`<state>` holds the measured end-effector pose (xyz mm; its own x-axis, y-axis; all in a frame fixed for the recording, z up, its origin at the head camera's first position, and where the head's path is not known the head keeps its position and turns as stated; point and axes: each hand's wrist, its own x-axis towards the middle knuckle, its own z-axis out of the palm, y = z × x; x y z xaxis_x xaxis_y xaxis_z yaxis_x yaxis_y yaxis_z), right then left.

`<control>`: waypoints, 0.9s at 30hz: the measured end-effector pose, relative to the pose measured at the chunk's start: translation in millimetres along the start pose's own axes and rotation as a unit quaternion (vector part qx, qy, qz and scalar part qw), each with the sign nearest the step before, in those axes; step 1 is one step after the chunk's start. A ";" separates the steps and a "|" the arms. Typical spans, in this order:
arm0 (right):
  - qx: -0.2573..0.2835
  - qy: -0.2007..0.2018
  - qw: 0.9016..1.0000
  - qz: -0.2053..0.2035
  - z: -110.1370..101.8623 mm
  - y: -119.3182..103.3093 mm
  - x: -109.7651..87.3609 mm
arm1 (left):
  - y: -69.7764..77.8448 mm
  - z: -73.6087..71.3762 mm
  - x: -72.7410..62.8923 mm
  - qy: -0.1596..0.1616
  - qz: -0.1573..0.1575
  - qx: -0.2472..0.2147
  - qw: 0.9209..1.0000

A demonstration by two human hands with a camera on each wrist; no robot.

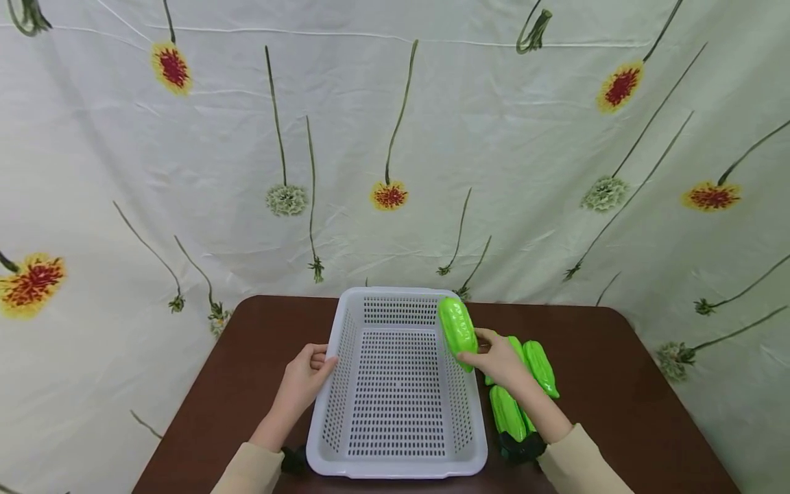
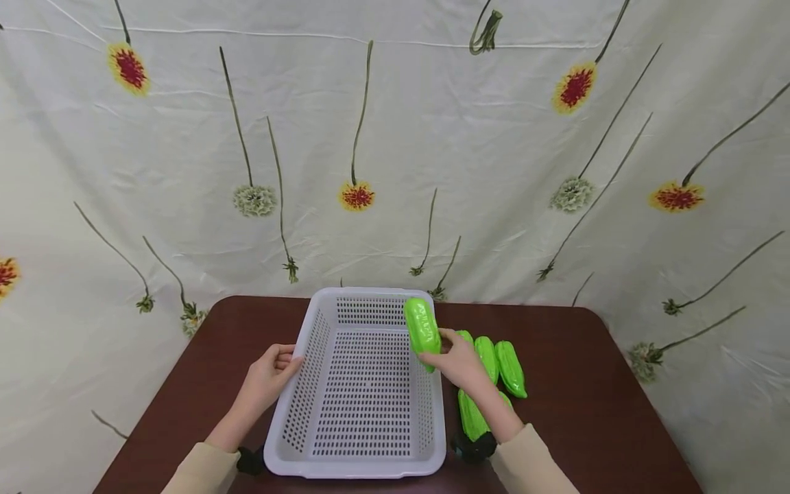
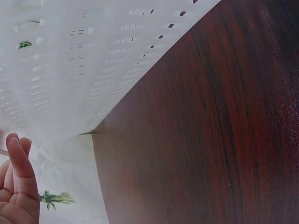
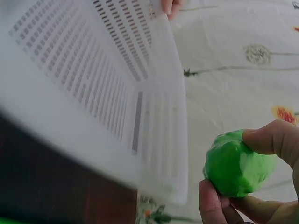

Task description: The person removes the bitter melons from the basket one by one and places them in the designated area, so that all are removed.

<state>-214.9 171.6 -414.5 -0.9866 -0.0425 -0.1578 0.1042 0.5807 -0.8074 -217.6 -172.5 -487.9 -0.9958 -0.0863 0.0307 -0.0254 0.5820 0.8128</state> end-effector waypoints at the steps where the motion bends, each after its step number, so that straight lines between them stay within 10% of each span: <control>1: -0.003 0.000 1.000 0.004 -6.2 5.2 -3.5 | -0.4 -0.2 0.0 0.000 0.001 0.001 1.000; 27: -0.063 0.018 0.990 0.127 -75.3 122.5 -67.2 | 0.1 1.2 0.3 0.004 0.000 0.010 1.000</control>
<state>-145.3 306.8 -460.1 -0.9348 0.1449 -0.3242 0.3345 0.6656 -0.6671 -218.0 -171.5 -488.6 -0.9950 -0.0932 0.0360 -0.0270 0.5973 0.8016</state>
